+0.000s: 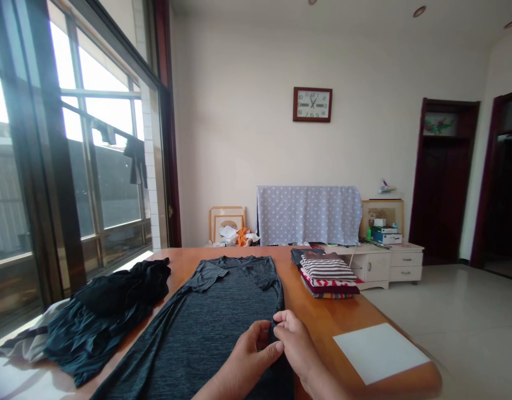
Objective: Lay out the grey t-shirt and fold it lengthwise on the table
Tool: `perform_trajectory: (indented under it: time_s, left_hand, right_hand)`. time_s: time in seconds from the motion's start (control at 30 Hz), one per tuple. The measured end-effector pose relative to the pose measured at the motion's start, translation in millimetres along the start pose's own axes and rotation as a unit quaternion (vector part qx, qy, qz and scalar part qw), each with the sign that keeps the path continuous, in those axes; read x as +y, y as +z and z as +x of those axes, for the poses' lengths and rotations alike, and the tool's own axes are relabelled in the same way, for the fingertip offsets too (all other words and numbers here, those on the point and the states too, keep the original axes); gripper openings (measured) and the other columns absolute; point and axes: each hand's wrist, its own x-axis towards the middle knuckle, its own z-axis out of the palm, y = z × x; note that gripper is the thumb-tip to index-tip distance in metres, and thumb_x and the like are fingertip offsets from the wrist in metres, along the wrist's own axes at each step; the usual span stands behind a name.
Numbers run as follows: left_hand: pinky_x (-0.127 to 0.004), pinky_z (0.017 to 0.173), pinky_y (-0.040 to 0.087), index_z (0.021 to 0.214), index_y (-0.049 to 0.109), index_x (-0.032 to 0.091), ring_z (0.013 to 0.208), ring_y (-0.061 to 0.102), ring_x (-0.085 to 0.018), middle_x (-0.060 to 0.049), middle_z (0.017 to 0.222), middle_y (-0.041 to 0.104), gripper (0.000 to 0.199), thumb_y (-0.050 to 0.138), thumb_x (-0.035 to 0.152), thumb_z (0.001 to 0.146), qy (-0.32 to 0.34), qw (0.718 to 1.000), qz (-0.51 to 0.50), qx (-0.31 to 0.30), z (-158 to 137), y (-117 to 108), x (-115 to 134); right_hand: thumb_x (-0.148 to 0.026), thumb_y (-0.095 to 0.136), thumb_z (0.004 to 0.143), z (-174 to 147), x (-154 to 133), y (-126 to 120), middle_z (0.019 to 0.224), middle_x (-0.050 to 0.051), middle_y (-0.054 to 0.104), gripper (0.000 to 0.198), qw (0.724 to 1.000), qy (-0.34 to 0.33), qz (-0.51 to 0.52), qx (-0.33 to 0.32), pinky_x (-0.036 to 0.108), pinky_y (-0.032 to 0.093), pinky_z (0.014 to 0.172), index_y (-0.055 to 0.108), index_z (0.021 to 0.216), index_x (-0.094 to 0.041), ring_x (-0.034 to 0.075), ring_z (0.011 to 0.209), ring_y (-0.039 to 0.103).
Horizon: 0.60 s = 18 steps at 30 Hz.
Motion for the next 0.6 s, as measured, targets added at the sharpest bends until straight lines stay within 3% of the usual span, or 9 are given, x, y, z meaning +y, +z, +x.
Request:
perform_trajectory:
  time_s: [0.17, 0.37, 0.47, 0.6]
  left_hand:
    - [-0.025, 0.071, 0.042, 0.106, 0.066, 0.013, 0.078, 0.054, -0.015, -0.002, 0.084, 0.062, 0.044, 0.075, 0.044, 0.076, -0.001, 0.998, -0.061, 0.031, 12.0, -18.1, -12.3]
    - [-0.027, 0.074, 0.045, 0.087, 0.065, 0.016, 0.08, 0.06, -0.017, -0.004, 0.085, 0.067, 0.02, 0.067, 0.031, 0.075, -0.036, 0.992, -0.096, 0.074, 20.9, -42.1, -42.0]
    - [-0.025, 0.065, 0.043, 0.088, 0.064, 0.017, 0.067, 0.055, -0.014, -0.001, 0.075, 0.063, 0.018, 0.061, 0.023, 0.071, -0.071, 0.99, -0.092, 0.078, 26.0, -50.3, -56.8]
    - [-0.022, 0.057, 0.039, 0.098, 0.062, 0.021, 0.054, 0.047, -0.01, 0.006, 0.061, 0.051, 0.027, 0.061, 0.022, 0.071, -0.108, 0.987, -0.102, 0.064, 28.7, -61.4, -61.6]
  right_hand:
    - [-0.036, 0.057, 0.076, 16.8, -6.1, 22.3, 0.088, 0.002, 0.064, 0.032, 0.996, 0.05, -0.005, -0.069, 0.026, 0.043, 0.062, 0.061, 0.105, -0.023, 0.017, 0.078, 0.06]
    - [-0.04, 0.05, 0.083, 39.8, -2.3, 44.6, 0.077, -0.001, 0.063, 0.037, 0.984, 0.064, 0.008, -0.169, 0.022, 0.039, 0.053, 0.056, 0.114, -0.022, 0.014, 0.065, 0.06]
    - [-0.044, 0.05, 0.085, 57.2, -3.0, 43.2, 0.073, -0.001, 0.065, 0.035, 0.984, 0.065, -0.03, -0.162, 0.02, 0.031, 0.048, 0.056, 0.11, -0.021, 0.011, 0.056, 0.058]
    - [-0.047, 0.053, 0.084, 92.2, -0.6, 26.4, 0.07, -0.001, 0.066, 0.03, 0.99, 0.071, -0.061, -0.102, 0.019, 0.027, 0.046, 0.06, 0.096, -0.02, 0.009, 0.05, 0.053]
